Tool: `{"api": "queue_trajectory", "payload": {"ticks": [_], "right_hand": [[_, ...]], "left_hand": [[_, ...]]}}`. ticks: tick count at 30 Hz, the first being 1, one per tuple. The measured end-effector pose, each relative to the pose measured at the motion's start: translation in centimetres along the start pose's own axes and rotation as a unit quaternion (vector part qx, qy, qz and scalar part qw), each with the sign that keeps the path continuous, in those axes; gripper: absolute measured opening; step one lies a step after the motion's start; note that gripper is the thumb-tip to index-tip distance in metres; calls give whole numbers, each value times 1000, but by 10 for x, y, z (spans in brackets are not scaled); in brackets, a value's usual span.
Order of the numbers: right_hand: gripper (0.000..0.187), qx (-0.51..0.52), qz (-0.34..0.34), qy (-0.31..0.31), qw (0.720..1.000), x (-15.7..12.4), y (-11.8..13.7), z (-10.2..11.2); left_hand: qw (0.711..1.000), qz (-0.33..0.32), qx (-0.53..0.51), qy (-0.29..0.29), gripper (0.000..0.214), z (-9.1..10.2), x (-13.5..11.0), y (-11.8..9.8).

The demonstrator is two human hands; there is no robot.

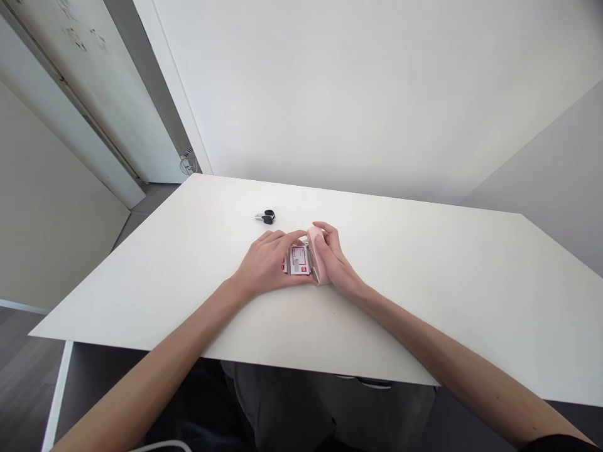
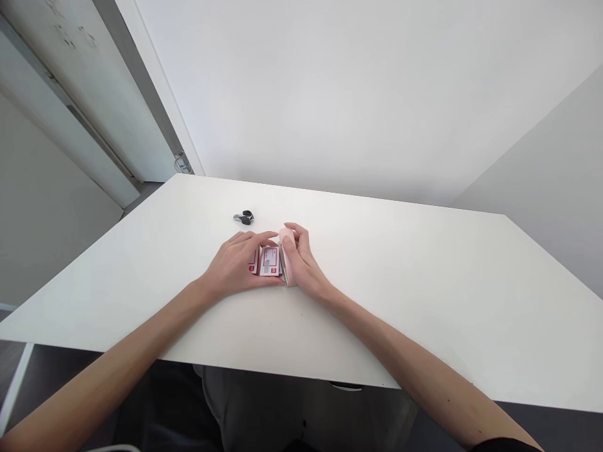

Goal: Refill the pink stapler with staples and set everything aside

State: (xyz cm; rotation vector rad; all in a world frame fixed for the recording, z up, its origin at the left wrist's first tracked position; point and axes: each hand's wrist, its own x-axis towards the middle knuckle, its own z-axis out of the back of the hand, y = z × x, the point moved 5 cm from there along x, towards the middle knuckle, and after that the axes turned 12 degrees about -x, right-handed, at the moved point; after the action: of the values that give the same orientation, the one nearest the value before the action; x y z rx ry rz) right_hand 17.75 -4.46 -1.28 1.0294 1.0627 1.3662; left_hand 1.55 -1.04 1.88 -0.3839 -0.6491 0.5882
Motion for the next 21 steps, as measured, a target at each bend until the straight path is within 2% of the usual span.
{"api": "queue_trajectory", "payload": {"ticks": [3,7,12,15,17,21], "right_hand": [[61,15,5,1,1000,0,0,-1],[62,12,-3,0,1000,0,0,0],[63,34,-5,2,999,-1,1,0],[63,59,0,1,998,-1,1,-1],[62,60,1,6,998,0,0,-1],[58,30,6,-3,1000,0,2,1]], "left_hand": [[1000,-19,-7,-15,85,1,0,-5],[995,-46,-4,-91,89,6,1,-11],[981,-93,-48,-163,98,-8,8,-18],[979,-120,-72,-151,95,-18,14,-19],[981,-123,-77,-130,89,-19,15,-19],[987,-104,-67,-100,78,1,8,-10]]}}
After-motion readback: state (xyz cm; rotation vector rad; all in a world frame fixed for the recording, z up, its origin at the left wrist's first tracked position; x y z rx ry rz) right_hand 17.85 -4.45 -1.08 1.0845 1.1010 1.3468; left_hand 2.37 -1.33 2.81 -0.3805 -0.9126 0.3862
